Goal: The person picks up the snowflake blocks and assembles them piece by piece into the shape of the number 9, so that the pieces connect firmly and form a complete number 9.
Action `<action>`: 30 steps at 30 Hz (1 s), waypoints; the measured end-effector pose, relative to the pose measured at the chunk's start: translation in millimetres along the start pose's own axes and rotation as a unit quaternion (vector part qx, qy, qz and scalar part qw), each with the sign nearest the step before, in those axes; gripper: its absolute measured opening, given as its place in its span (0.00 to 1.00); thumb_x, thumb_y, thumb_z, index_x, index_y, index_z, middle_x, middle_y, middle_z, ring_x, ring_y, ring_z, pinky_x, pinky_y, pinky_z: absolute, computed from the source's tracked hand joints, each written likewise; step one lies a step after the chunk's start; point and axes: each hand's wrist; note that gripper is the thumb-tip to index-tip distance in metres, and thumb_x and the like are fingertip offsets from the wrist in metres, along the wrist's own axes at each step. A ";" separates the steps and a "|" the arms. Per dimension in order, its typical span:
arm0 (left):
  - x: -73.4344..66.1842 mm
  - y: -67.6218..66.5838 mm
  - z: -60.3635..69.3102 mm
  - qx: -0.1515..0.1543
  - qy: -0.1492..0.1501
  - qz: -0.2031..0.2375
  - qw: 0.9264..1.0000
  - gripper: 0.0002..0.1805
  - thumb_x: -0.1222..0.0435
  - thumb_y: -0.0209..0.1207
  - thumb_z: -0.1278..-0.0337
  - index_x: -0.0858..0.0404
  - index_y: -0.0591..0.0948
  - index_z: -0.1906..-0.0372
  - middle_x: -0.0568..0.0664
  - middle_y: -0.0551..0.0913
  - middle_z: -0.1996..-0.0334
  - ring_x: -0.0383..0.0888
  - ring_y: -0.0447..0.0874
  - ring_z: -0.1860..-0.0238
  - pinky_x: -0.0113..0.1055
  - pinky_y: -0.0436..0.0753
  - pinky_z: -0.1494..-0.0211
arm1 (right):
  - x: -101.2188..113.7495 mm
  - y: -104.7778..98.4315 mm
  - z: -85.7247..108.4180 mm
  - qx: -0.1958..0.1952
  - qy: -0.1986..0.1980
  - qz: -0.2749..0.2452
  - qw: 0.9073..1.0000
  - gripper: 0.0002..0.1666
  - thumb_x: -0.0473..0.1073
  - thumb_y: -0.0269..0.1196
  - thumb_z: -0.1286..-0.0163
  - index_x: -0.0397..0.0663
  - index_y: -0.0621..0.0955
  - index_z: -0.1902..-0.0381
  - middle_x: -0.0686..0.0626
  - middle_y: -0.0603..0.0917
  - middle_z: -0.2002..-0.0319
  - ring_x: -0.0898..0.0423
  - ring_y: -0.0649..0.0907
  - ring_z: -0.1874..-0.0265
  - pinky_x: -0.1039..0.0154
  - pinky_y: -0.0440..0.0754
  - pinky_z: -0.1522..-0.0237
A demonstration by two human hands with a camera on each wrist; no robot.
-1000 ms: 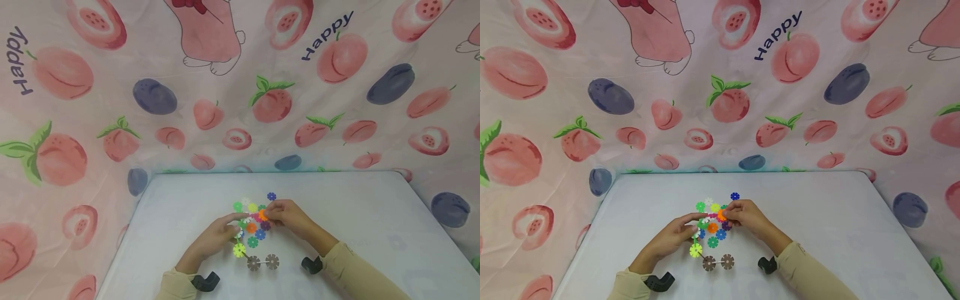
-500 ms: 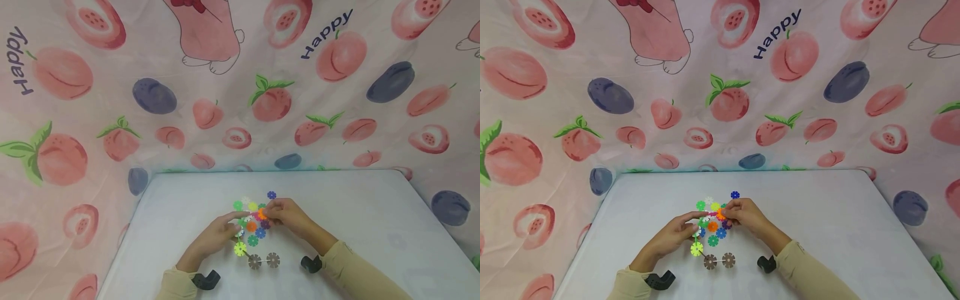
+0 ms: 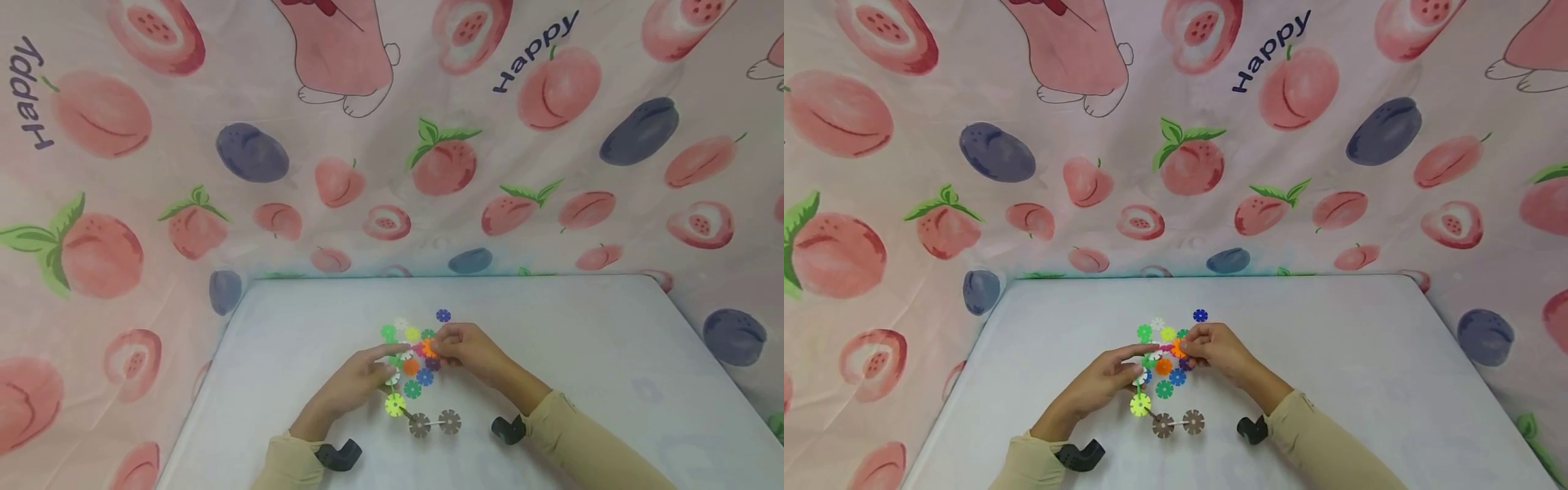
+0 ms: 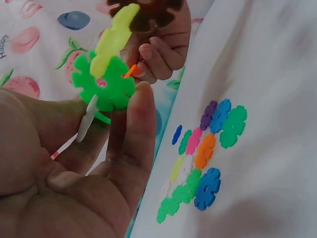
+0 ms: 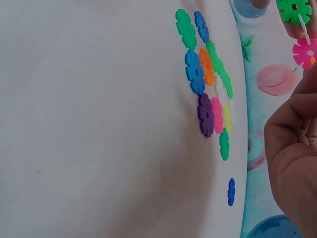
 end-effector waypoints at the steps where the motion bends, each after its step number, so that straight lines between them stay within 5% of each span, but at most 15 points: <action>1: -0.1 0.6 -0.3 0.000 0.001 0.002 1.000 0.22 0.59 0.53 0.23 0.36 0.74 0.31 0.56 0.82 0.39 0.46 0.87 0.60 0.40 0.79 0.55 | -0.5 -0.4 0.0 0.002 0.001 -0.001 1.000 0.12 0.44 0.67 0.29 0.40 0.82 0.58 0.36 0.84 0.64 0.47 0.83 0.67 0.59 0.86 0.58; 5: -1.2 2.9 -0.4 0.002 0.003 0.003 1.000 0.22 0.60 0.53 0.23 0.41 0.75 0.30 0.59 0.83 0.41 0.45 0.87 0.63 0.39 0.80 0.59 | -4.0 -2.5 0.4 0.016 0.000 -0.011 1.000 0.11 0.43 0.66 0.28 0.39 0.82 0.57 0.36 0.85 0.63 0.50 0.82 0.68 0.62 0.85 0.60; 12: -3.2 4.0 -0.3 0.004 0.017 0.001 1.000 0.23 0.63 0.52 0.23 0.49 0.75 0.28 0.57 0.80 0.35 0.44 0.88 0.61 0.37 0.81 0.51 | -4.4 -3.5 1.8 0.027 -0.011 -0.030 0.999 0.08 0.40 0.65 0.29 0.38 0.82 0.59 0.36 0.83 0.67 0.50 0.80 0.70 0.63 0.84 0.62; 19: -5.9 4.8 -1.2 0.000 0.009 -0.021 1.000 0.23 0.61 0.54 0.25 0.42 0.77 0.31 0.58 0.86 0.55 0.41 0.75 0.68 0.34 0.74 0.60 | -3.3 -3.8 1.9 0.034 -0.024 -0.026 0.999 0.06 0.37 0.65 0.30 0.38 0.81 0.62 0.40 0.82 0.70 0.51 0.79 0.70 0.62 0.83 0.63; 23: -5.7 4.9 -0.5 0.003 0.014 -0.007 1.000 0.22 0.60 0.54 0.25 0.40 0.77 0.31 0.60 0.85 0.50 0.40 0.77 0.68 0.33 0.76 0.60 | -3.4 -2.9 1.2 0.034 -0.026 -0.024 0.999 0.06 0.38 0.65 0.30 0.39 0.81 0.62 0.44 0.82 0.70 0.52 0.78 0.71 0.63 0.83 0.63; 30: -4.6 4.5 0.5 0.017 -0.008 0.060 0.998 0.25 0.61 0.55 0.26 0.51 0.71 0.27 0.63 0.78 0.35 0.50 0.88 0.55 0.39 0.85 0.50 | -5.0 -1.1 -0.9 0.036 -0.040 0.001 0.999 0.09 0.42 0.65 0.29 0.40 0.82 0.61 0.43 0.82 0.69 0.52 0.78 0.69 0.61 0.82 0.63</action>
Point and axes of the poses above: each hand's wrist, its own z-axis away from the middle knuckle, its own y-axis out of the palm, x = y × z
